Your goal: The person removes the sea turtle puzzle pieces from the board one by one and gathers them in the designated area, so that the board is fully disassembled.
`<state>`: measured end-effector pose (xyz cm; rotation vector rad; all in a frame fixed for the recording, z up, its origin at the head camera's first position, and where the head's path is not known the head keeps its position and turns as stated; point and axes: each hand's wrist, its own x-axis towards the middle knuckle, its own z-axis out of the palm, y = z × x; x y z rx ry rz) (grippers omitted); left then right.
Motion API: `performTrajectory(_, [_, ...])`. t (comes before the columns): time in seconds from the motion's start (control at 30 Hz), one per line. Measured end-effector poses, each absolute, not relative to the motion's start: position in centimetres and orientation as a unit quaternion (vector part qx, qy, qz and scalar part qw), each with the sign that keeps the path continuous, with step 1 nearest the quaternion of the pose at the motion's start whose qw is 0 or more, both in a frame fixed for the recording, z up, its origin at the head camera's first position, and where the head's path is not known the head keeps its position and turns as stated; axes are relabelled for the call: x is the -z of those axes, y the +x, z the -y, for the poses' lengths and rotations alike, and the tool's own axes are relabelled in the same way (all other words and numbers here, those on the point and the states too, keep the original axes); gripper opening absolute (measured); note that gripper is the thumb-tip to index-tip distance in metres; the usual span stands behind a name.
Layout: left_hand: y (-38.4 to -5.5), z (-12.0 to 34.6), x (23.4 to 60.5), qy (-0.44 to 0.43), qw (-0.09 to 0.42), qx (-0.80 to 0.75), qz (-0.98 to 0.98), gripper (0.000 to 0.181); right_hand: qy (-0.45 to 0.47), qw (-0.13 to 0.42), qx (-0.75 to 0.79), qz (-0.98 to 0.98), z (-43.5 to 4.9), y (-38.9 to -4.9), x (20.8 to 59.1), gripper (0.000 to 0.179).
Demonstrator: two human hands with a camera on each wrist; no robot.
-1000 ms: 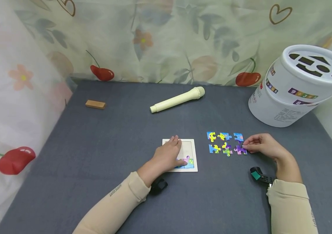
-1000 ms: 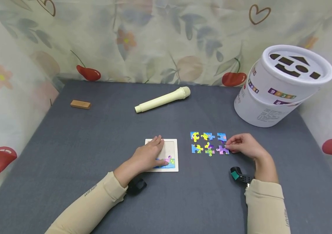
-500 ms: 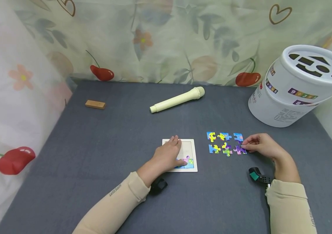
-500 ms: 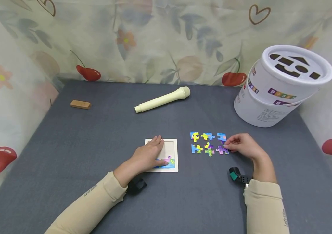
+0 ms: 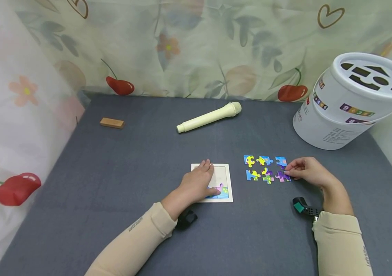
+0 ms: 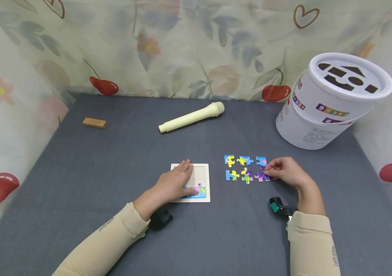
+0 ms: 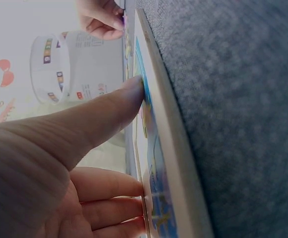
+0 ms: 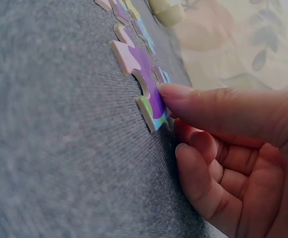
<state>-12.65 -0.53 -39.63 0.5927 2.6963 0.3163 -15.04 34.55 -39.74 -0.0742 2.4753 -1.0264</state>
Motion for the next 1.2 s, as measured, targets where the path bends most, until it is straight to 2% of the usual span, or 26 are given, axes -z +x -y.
performTrajectory(0.6, [-12.6,0.6,39.5,0.213,0.179,-0.113,-0.954,0.082,-0.029,0.223,0.371,-0.901,-34.5,-15.0,39.7,0.028])
performTrajectory(1.0, [-12.4,0.8,39.7,0.219,0.189,-0.147,-0.946,0.082,-0.040,0.231,0.392,-0.889,-35.0,-15.1,39.6,0.036])
performTrajectory(1.2, [-12.8,2.2,39.5,0.244,0.184,-0.203,-0.930,0.080,-0.067,0.209,0.404,-0.888,-33.2,-15.4,38.4,0.039])
